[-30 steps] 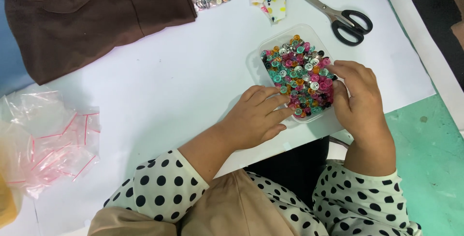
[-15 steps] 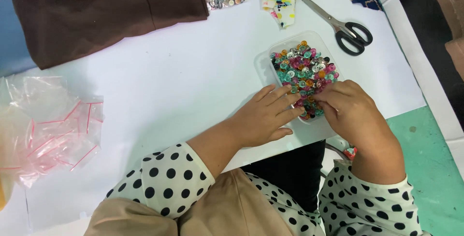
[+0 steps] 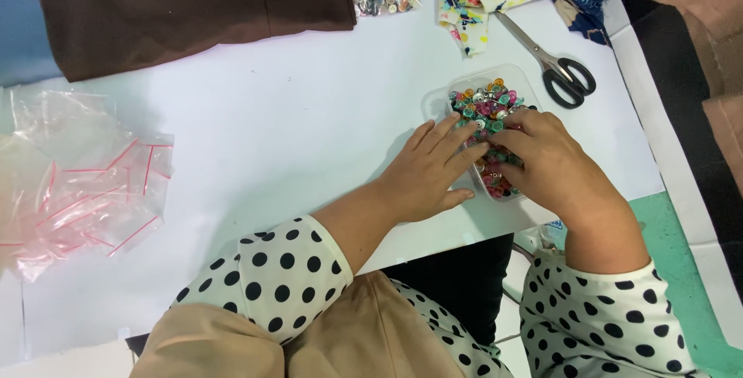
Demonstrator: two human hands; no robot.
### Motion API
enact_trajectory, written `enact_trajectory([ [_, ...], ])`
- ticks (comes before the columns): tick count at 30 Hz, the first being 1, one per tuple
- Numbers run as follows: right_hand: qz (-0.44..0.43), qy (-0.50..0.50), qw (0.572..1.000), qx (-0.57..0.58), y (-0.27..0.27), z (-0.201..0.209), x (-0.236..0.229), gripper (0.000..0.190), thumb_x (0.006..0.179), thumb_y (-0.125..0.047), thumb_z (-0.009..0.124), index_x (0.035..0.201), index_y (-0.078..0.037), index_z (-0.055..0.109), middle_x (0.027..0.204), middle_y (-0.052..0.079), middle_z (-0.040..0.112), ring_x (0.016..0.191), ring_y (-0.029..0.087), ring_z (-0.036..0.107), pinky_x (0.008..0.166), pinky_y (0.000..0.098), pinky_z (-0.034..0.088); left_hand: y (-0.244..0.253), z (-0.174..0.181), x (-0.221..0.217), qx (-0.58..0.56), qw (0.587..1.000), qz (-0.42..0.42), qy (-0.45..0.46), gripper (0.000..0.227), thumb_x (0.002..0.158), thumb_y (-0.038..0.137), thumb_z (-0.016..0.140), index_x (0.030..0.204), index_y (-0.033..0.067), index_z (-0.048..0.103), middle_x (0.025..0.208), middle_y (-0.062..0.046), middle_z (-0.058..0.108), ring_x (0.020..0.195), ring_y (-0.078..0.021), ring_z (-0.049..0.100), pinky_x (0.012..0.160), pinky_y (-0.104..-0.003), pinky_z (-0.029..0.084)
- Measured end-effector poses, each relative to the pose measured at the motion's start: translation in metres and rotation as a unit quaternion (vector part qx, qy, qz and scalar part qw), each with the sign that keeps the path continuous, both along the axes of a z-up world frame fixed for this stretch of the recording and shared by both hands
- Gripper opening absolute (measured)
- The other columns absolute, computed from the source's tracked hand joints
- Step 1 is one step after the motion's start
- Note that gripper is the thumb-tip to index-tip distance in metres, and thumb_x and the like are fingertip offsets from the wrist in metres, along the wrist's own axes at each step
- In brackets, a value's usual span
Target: Sorting small metal snaps and placing them into plastic bags
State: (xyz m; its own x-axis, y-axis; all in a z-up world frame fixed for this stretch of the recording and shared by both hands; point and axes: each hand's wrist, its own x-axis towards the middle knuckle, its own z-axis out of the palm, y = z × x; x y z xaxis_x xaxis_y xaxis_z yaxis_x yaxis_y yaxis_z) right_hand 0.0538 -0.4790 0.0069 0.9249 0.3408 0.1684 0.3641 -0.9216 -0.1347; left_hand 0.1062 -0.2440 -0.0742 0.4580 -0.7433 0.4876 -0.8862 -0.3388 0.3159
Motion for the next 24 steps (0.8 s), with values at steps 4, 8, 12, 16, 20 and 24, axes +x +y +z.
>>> enact_trajectory([
  [4, -0.027, 0.018, 0.999, 0.001, 0.004, -0.004, 0.014, 0.04, 0.081, -0.004, 0.073, 0.121, -0.012, 0.072, 0.13, 0.012, 0.058, 0.12, 0.035, 0.057, 0.094, 0.0458, 0.053, 0.0, 0.0, 0.005, 0.011, 1.0, 0.006, 0.025, 0.069, 0.095, 0.053, 0.069, 0.152, 0.019, 0.046, 0.164, -0.008, 0.037, 0.156, -0.0324, 0.027, 0.126, -0.054, 0.023],
  [8, -0.018, -0.033, 0.997, -0.062, 0.0, -0.013, 0.031, 0.036, 0.081, -0.009, 0.084, 0.116, -0.01, 0.074, 0.121, 0.011, 0.065, 0.118, 0.032, 0.063, 0.096, 0.0378, 0.057, 0.001, 0.002, 0.003, 0.04, 0.997, -0.008, 0.072, 0.067, 0.101, 0.053, 0.058, 0.155, 0.0193, 0.041, 0.163, -0.012, 0.036, 0.158, -0.0334, 0.021, 0.127, -0.056, 0.02],
  [12, 0.013, 0.021, 1.0, 0.004, 0.015, 0.014, 0.042, 0.037, 0.078, -0.007, 0.084, 0.114, -0.008, 0.074, 0.118, 0.015, 0.066, 0.115, 0.037, 0.064, 0.093, 0.0437, 0.057, 0.002, 0.007, 0.003, 0.044, 0.997, -0.005, 0.065, 0.065, 0.099, 0.052, 0.061, 0.152, 0.0191, 0.044, 0.161, -0.012, 0.038, 0.157, -0.0341, 0.023, 0.126, -0.056, 0.021],
  [16, 0.036, 0.121, 0.988, 0.084, -0.001, 0.046, 0.048, 0.038, 0.086, -0.016, 0.077, 0.123, -0.006, 0.073, 0.123, 0.014, 0.071, 0.116, 0.029, 0.062, 0.105, 0.0417, 0.047, 0.0, 0.0, 0.006, 0.042, 0.998, -0.009, 0.046, 0.069, 0.096, 0.053, 0.066, 0.154, 0.0201, 0.045, 0.165, -0.008, 0.034, 0.157, -0.0326, 0.02, 0.125, -0.055, 0.02],
  [20, 0.066, 0.054, 0.995, 0.057, -0.002, 0.04, 0.072, 0.017, 0.101, -0.006, 0.061, 0.112, 0.0, 0.072, 0.109, 0.014, 0.073, 0.105, 0.033, 0.064, 0.098, 0.0459, 0.046, -0.001, -0.003, 0.005, 0.014, 0.999, -0.008, 0.034, 0.073, 0.095, 0.051, 0.07, 0.155, 0.0195, 0.043, 0.165, -0.008, 0.034, 0.157, -0.0315, 0.024, 0.126, -0.054, 0.023],
  [24, 0.049, 0.081, 0.994, 0.062, 0.014, 0.03, 0.085, 0.03, 0.101, -0.013, 0.061, 0.126, 0.001, 0.07, 0.111, 0.019, 0.062, 0.106, 0.033, 0.061, 0.095, 0.0432, 0.048, -0.001, -0.002, 0.005, 0.042, 0.999, 0.003, 0.019, 0.076, 0.096, 0.055, 0.067, 0.157, 0.018, 0.041, 0.167, -0.011, 0.031, 0.158, -0.0335, 0.019, 0.126, -0.062, 0.014],
])
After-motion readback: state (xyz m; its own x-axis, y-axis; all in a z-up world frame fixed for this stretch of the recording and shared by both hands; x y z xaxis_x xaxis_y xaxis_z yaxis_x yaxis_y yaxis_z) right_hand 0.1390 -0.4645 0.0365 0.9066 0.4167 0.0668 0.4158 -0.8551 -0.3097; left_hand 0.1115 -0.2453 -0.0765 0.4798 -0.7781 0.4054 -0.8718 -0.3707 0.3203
